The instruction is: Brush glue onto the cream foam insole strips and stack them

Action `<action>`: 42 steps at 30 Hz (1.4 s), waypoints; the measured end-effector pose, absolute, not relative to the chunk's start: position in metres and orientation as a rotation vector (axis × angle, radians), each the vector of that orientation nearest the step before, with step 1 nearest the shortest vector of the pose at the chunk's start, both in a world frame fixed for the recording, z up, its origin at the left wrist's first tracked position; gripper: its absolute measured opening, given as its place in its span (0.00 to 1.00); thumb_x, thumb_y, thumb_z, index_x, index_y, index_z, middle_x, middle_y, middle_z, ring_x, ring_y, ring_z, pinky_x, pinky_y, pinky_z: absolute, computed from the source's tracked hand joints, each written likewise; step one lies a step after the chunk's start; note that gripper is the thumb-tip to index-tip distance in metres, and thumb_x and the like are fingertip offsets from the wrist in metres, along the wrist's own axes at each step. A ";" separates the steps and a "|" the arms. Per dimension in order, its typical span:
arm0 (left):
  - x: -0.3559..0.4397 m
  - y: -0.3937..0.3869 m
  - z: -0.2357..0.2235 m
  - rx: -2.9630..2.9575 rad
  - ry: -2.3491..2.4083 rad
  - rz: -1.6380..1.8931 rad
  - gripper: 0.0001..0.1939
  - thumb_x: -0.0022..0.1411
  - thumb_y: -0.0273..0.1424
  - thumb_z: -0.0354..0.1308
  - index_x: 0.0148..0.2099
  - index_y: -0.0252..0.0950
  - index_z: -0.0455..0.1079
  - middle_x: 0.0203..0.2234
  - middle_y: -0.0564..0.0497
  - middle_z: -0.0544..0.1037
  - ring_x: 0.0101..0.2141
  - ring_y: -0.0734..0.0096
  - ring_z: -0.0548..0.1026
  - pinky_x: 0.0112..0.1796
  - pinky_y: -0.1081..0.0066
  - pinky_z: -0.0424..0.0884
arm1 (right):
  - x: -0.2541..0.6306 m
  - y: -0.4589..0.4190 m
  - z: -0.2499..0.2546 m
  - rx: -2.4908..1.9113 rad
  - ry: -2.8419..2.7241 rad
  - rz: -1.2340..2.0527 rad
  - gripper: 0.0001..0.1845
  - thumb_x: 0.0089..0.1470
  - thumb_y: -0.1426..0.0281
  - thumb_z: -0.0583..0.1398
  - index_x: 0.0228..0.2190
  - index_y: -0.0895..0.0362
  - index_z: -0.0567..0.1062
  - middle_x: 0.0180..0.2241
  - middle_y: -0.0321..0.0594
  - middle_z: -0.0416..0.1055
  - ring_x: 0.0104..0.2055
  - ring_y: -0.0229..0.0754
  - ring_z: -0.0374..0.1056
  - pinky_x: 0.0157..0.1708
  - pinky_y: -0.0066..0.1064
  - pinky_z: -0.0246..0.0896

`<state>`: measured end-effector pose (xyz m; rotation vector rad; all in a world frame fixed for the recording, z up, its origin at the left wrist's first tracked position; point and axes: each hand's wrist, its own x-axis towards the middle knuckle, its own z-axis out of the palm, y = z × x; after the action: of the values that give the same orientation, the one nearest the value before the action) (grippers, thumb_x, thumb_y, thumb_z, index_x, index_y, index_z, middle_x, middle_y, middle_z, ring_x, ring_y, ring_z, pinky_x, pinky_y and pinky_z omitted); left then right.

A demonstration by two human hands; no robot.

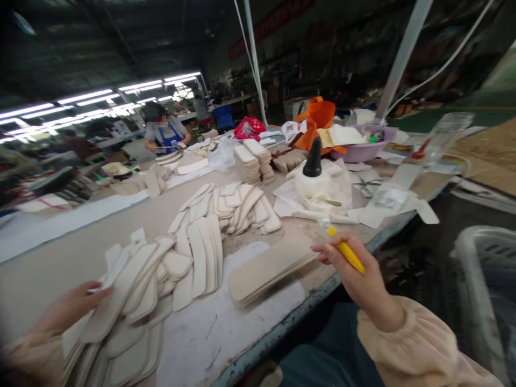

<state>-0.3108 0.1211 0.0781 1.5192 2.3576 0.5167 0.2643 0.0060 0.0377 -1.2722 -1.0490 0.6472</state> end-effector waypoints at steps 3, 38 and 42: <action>-0.278 0.108 0.073 1.880 2.450 0.410 0.27 0.44 0.52 0.61 0.41 0.39 0.72 0.37 0.45 0.78 0.36 0.49 0.77 0.45 0.41 0.68 | 0.262 0.001 0.030 -1.230 -1.125 0.691 0.12 0.60 0.57 0.57 0.36 0.53 0.67 0.32 0.42 0.75 0.27 0.41 0.70 0.29 0.34 0.69; -0.059 0.054 -0.035 2.629 1.156 0.896 0.33 0.57 0.36 0.62 0.63 0.39 0.57 0.53 0.41 0.71 0.55 0.53 0.67 0.60 0.45 0.56 | 0.284 0.041 -0.012 -1.609 -1.591 0.356 0.10 0.57 0.66 0.58 0.40 0.52 0.64 0.43 0.43 0.72 0.43 0.48 0.71 0.44 0.42 0.66; -0.059 0.058 -0.029 2.708 1.054 0.883 0.29 0.58 0.31 0.59 0.61 0.39 0.58 0.53 0.41 0.72 0.53 0.57 0.69 0.59 0.49 0.58 | 0.286 0.038 -0.012 -1.600 -1.540 0.330 0.11 0.56 0.66 0.59 0.41 0.52 0.65 0.42 0.42 0.72 0.45 0.49 0.70 0.47 0.43 0.64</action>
<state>-0.0595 0.0583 -0.0289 2.7078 1.0537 0.8831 0.2861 0.0382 -0.0116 -1.6001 -1.5405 0.3304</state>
